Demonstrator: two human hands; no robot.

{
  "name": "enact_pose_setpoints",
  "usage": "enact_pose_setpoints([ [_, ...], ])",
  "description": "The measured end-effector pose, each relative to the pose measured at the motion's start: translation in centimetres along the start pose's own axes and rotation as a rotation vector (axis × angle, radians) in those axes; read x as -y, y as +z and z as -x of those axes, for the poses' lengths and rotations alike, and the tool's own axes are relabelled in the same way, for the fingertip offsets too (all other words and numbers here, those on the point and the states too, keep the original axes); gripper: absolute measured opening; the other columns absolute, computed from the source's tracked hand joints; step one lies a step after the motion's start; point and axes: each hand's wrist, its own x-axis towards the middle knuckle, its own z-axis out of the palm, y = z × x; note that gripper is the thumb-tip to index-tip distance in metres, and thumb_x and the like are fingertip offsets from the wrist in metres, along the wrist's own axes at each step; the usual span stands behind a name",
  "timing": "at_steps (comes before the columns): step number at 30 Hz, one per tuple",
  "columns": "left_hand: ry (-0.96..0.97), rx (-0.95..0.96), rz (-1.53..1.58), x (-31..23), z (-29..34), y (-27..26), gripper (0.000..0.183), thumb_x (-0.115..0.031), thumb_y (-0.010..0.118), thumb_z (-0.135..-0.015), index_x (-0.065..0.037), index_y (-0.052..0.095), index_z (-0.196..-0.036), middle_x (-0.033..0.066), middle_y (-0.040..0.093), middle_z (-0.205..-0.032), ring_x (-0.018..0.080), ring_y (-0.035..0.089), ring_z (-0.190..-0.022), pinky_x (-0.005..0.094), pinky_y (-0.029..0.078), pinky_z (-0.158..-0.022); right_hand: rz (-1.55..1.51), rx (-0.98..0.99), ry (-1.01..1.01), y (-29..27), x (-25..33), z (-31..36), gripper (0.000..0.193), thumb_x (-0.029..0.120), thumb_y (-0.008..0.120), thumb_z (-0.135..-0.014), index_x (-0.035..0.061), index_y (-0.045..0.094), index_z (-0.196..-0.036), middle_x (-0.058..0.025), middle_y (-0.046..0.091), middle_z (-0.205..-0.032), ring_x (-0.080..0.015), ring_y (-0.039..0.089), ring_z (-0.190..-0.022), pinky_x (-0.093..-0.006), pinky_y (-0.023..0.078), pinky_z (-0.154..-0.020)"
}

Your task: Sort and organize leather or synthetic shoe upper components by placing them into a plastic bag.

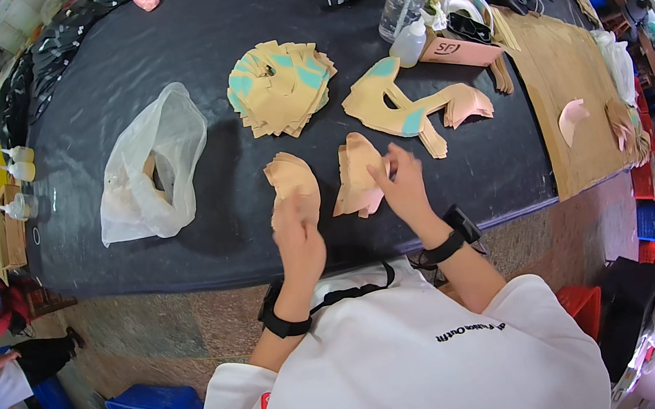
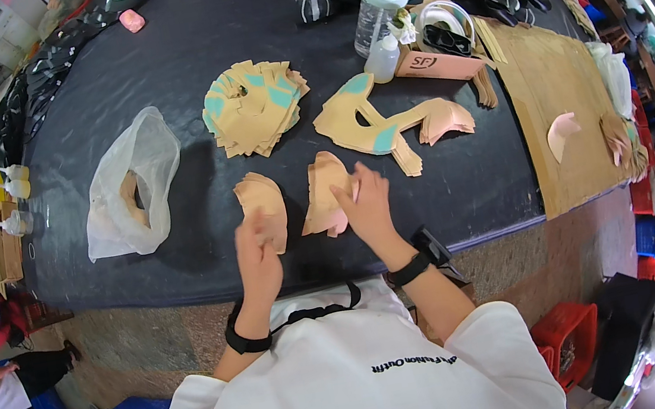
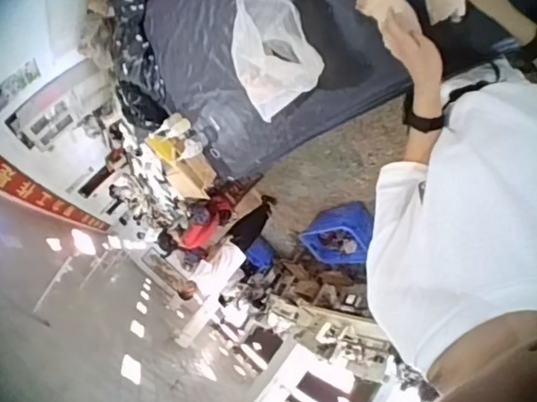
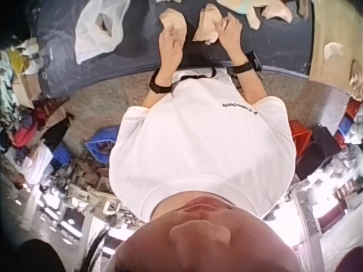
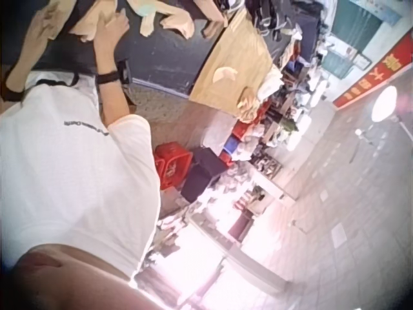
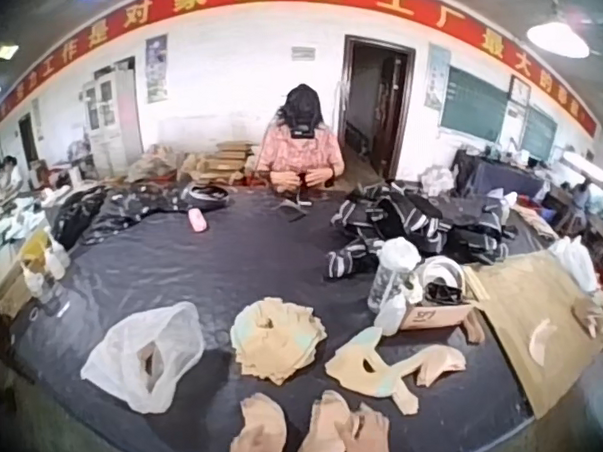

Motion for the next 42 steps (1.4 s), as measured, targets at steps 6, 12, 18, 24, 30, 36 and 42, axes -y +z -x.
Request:
enact_pose_setpoints([
  [6, -0.122, -0.008, -0.124, 0.7, 0.4, -1.5, 0.054, 0.005, 0.044, -0.075, -0.001, 0.037, -0.129, 0.0118, 0.053, -0.116, 0.0264, 0.045, -0.114, 0.0438, 0.026, -0.093, 0.576, 0.153, -0.838, 6.5, 1.6, -0.1, 0.022, 0.013, 0.066, -0.072, 0.0022, 0.061, -0.089, -0.0079, 0.054, -0.088, -0.0248, 0.051, -0.082, -0.0334, 0.043, -0.073],
  [12, 0.144, 0.083, -0.616, 0.3, 0.3, -1.9, 0.048, 0.002, 0.049, -0.075, -0.005, 0.045, -0.121, 0.0085, 0.054, -0.112, 0.0224, 0.047, -0.114, 0.0425, 0.028, -0.089, 0.423, 0.212, -0.595, 8.3, 1.2, -0.3, 0.01, 0.005, 0.066, -0.072, 0.0015, 0.062, -0.081, -0.0075, 0.057, -0.076, -0.0214, 0.056, -0.073, -0.0296, 0.045, -0.064],
  [18, 0.12, 0.134, -0.539, -0.5, -0.3, -2.5, 0.044, 0.001, 0.051, -0.073, -0.006, 0.051, -0.116, 0.0071, 0.055, -0.108, 0.022, 0.046, -0.115, 0.0445, 0.028, -0.09, -0.013, 0.297, -0.119, 6.8, 1.6, -0.3, 0.007, 0.006, 0.067, -0.074, 0.0019, 0.063, -0.077, -0.0039, 0.061, -0.078, -0.0115, 0.055, -0.069, -0.0234, 0.044, -0.063],
  [24, 0.13, 0.124, -0.658, -0.1, -0.5, -2.7, 0.043, -0.001, 0.052, -0.072, -0.008, 0.054, -0.114, 0.0056, 0.055, -0.111, 0.0207, 0.046, -0.115, 0.045, 0.027, -0.092, -0.217, 0.274, -0.064, 5.1, 2.2, 0.4, 0.006, 0.003, 0.066, -0.077, 0.0004, 0.062, -0.081, -0.0008, 0.06, -0.081, -0.0056, 0.053, -0.068, -0.0174, 0.042, -0.058],
  [30, 0.158, -0.012, -0.483, -0.8, -1.6, -4.6, 0.035, -0.008, 0.053, -0.075, -0.009, 0.056, -0.11, 0.0041, 0.056, -0.112, 0.0197, 0.049, -0.106, 0.0421, 0.028, -0.088, 0.089, 0.314, -0.339, 1.9, 8.9, 2.0, 0.005, 0.002, 0.065, -0.077, 0.001, 0.063, -0.082, -0.0013, 0.06, -0.079, -0.0069, 0.053, -0.073, -0.021, 0.043, -0.064],
  [36, 0.185, 0.04, 0.041, -6.6, -2.3, -7.6, 0.021, -0.017, 0.05, -0.087, -0.004, 0.064, -0.077, 0.0049, 0.063, -0.075, 0.0138, 0.058, -0.08, 0.0344, 0.034, -0.081, 0.221, 0.439, -0.565, 1.3, 13.7, 3.2, 0.01, 0.001, 0.07, -0.071, 0.0036, 0.064, -0.078, -0.0026, 0.06, -0.076, -0.0144, 0.053, -0.077, -0.0267, 0.042, -0.072],
  [42, -0.011, -0.177, 0.413, -8.7, -1.9, -8.5, 0.041, -0.021, 0.036, -0.097, 0.007, 0.06, -0.08, 0.0119, 0.065, -0.075, 0.0175, 0.064, -0.072, 0.0266, 0.047, -0.066, 0.191, 0.354, -0.657, 0.7, 15.7, 4.1, 0.01, 0.003, 0.07, -0.07, 0.0051, 0.065, -0.078, -0.0028, 0.059, -0.075, -0.0167, 0.048, -0.075, -0.0289, 0.039, -0.066],
])
